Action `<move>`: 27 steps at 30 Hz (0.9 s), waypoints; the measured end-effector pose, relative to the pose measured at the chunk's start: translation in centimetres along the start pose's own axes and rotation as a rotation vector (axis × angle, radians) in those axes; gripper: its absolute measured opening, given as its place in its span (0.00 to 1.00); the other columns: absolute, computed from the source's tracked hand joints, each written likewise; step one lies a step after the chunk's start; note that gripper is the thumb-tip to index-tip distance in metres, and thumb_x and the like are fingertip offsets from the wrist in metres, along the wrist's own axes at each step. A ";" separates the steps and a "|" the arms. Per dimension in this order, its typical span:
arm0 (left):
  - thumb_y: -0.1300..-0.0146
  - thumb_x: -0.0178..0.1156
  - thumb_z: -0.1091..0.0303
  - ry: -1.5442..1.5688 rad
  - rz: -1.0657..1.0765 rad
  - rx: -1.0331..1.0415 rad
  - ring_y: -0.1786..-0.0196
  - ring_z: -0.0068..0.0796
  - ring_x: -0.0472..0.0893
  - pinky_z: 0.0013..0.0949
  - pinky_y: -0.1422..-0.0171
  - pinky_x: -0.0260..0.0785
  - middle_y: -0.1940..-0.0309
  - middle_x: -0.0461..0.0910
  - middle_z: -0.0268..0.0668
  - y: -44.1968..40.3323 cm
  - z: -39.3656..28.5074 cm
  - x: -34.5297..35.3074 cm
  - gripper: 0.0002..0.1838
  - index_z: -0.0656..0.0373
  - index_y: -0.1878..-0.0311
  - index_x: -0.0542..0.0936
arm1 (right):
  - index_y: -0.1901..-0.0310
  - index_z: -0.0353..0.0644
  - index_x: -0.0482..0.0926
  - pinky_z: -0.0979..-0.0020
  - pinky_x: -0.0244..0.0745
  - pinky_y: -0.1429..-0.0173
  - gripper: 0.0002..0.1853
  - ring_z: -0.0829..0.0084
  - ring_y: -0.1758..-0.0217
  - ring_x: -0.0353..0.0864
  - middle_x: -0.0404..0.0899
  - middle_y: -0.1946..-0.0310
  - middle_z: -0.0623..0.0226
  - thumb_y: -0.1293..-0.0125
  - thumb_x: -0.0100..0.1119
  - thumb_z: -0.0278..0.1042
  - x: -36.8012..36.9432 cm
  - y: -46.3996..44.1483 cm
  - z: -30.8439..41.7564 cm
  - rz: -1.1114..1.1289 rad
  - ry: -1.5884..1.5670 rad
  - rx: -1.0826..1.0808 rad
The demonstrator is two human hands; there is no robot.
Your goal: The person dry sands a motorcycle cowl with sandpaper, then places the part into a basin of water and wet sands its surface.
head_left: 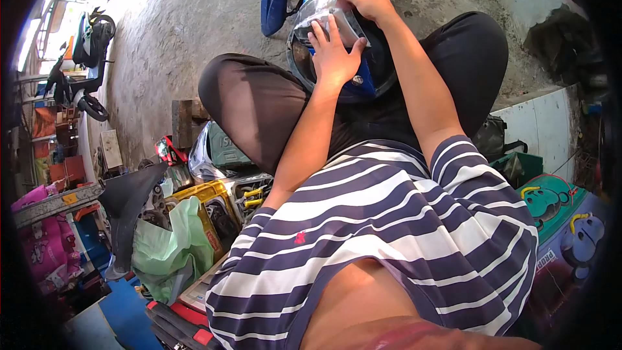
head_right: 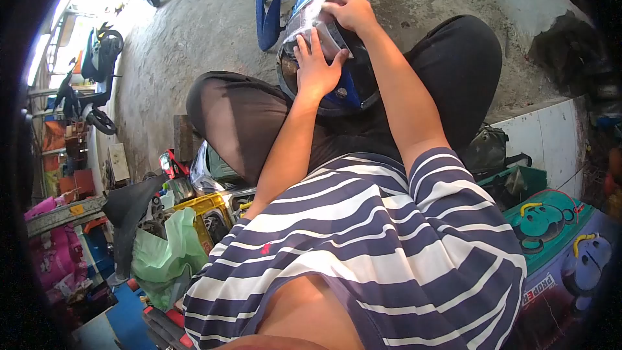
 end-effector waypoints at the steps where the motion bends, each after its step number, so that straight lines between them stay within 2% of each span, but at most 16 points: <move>1: 0.33 0.64 0.30 -0.005 0.001 -0.003 0.14 0.74 0.46 0.67 0.19 0.59 0.13 0.39 0.65 0.0 0.0 0.0 0.60 0.51 0.11 0.45 | 0.45 0.40 0.90 0.64 0.82 0.52 0.23 0.69 0.61 0.89 0.92 0.63 0.62 0.33 0.75 0.50 -0.5 0.0 0.5 -0.125 0.025 -0.090; 5: 0.33 0.64 0.30 0.005 0.012 -0.010 0.13 0.74 0.45 0.67 0.19 0.59 0.13 0.39 0.64 0.2 -0.2 -0.1 0.60 0.51 0.11 0.45 | 0.40 0.43 0.88 0.63 0.82 0.44 0.27 0.63 0.51 0.92 0.92 0.54 0.56 0.33 0.71 0.54 0.8 0.1 -0.3 0.140 -0.029 0.011; 6: 0.33 0.64 0.30 0.005 0.015 -0.010 0.13 0.73 0.45 0.67 0.19 0.59 0.13 0.39 0.64 0.3 -0.2 -0.1 0.60 0.51 0.11 0.45 | 0.39 0.46 0.88 0.61 0.83 0.43 0.28 0.62 0.47 0.91 0.92 0.51 0.56 0.32 0.69 0.57 1.5 -0.6 -1.3 0.161 0.041 0.028; 9: 0.33 0.64 0.30 0.006 0.015 -0.012 0.13 0.73 0.45 0.67 0.19 0.58 0.13 0.38 0.64 0.2 -0.2 -0.3 0.60 0.51 0.11 0.44 | 0.43 0.46 0.90 0.60 0.82 0.44 0.26 0.60 0.48 0.92 0.92 0.53 0.56 0.33 0.69 0.58 0.8 -1.2 -1.2 -0.038 0.059 -0.049; 10: 0.33 0.64 0.30 0.007 0.016 -0.014 0.13 0.73 0.46 0.67 0.19 0.58 0.13 0.38 0.64 0.2 -0.2 -0.2 0.60 0.51 0.11 0.44 | 0.48 0.45 0.91 0.59 0.82 0.44 0.24 0.56 0.50 0.91 0.92 0.54 0.56 0.33 0.69 0.58 -0.2 -0.5 -0.5 -0.063 0.005 -0.024; 13: 0.33 0.64 0.30 0.004 0.015 -0.019 0.13 0.73 0.45 0.67 0.18 0.58 0.13 0.38 0.64 0.3 -0.2 -0.1 0.60 0.50 0.11 0.44 | 0.54 0.43 0.91 0.58 0.83 0.45 0.22 0.53 0.51 0.91 0.92 0.56 0.55 0.34 0.69 0.56 -0.8 0.0 0.1 -0.256 0.103 -0.116; 17: 0.33 0.64 0.30 -0.013 0.026 -0.027 0.13 0.73 0.46 0.66 0.18 0.58 0.13 0.38 0.63 0.3 -0.2 -0.2 0.60 0.50 0.11 0.44 | 0.57 0.43 0.88 0.51 0.81 0.51 0.15 0.49 0.56 0.88 0.87 0.61 0.54 0.31 0.69 0.48 -2.1 0.5 0.6 -0.554 0.228 -0.305; 18: 0.33 0.65 0.30 -0.010 0.018 -0.025 0.13 0.72 0.46 0.66 0.18 0.58 0.13 0.38 0.63 0.3 -0.1 -0.2 0.60 0.50 0.11 0.44 | 0.58 0.42 0.85 0.49 0.80 0.53 0.10 0.48 0.58 0.87 0.85 0.62 0.54 0.30 0.68 0.40 -3.0 1.3 2.0 -0.606 0.190 -0.357; 21: 0.33 0.65 0.31 -0.004 0.009 -0.020 0.13 0.71 0.47 0.67 0.19 0.58 0.13 0.38 0.62 0.3 -0.2 -0.1 0.59 0.50 0.11 0.45 | 0.55 0.41 0.84 0.50 0.80 0.52 0.07 0.48 0.55 0.87 0.86 0.61 0.52 0.29 0.67 0.34 -4.2 1.4 3.1 -0.666 0.022 -0.425; 22: 0.33 0.65 0.30 -0.009 0.010 -0.023 0.13 0.71 0.47 0.67 0.19 0.59 0.13 0.38 0.62 0.5 -0.2 -0.1 0.59 0.50 0.11 0.46 | 0.51 0.41 0.83 0.49 0.80 0.50 0.09 0.46 0.53 0.87 0.86 0.60 0.51 0.29 0.65 0.31 -3.8 1.0 3.1 -0.628 0.057 -0.422; 25: 0.33 0.65 0.31 -0.016 -0.003 -0.022 0.13 0.71 0.49 0.67 0.20 0.61 0.13 0.41 0.62 1.0 0.0 -0.8 0.59 0.50 0.11 0.47 | 0.49 0.40 0.82 0.48 0.81 0.47 0.10 0.45 0.50 0.87 0.86 0.58 0.49 0.29 0.63 0.30 -1.5 -0.7 5.0 -0.320 0.153 -0.590; 26: 0.33 0.65 0.31 -0.016 -0.012 -0.015 0.14 0.71 0.49 0.67 0.20 0.61 0.13 0.41 0.62 1.1 0.1 -0.7 0.59 0.49 0.11 0.47 | 0.49 0.41 0.82 0.48 0.81 0.45 0.10 0.44 0.49 0.86 0.85 0.56 0.48 0.30 0.62 0.29 -1.6 -0.7 5.9 -0.213 0.201 -0.542; 27: 0.34 0.65 0.31 -0.013 -0.024 -0.001 0.14 0.71 0.49 0.67 0.21 0.62 0.13 0.42 0.62 0.7 -0.2 -0.5 0.59 0.49 0.11 0.48 | 0.47 0.42 0.82 0.50 0.81 0.44 0.13 0.46 0.47 0.86 0.85 0.54 0.49 0.33 0.63 0.29 -2.0 -0.5 7.3 -0.112 0.324 -0.606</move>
Point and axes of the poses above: each hand's wrist, its own y-axis away from the middle knuckle, its own x-axis out of the palm, z = x × y, the point moved 6 cm from there along -y, towards the middle knuckle
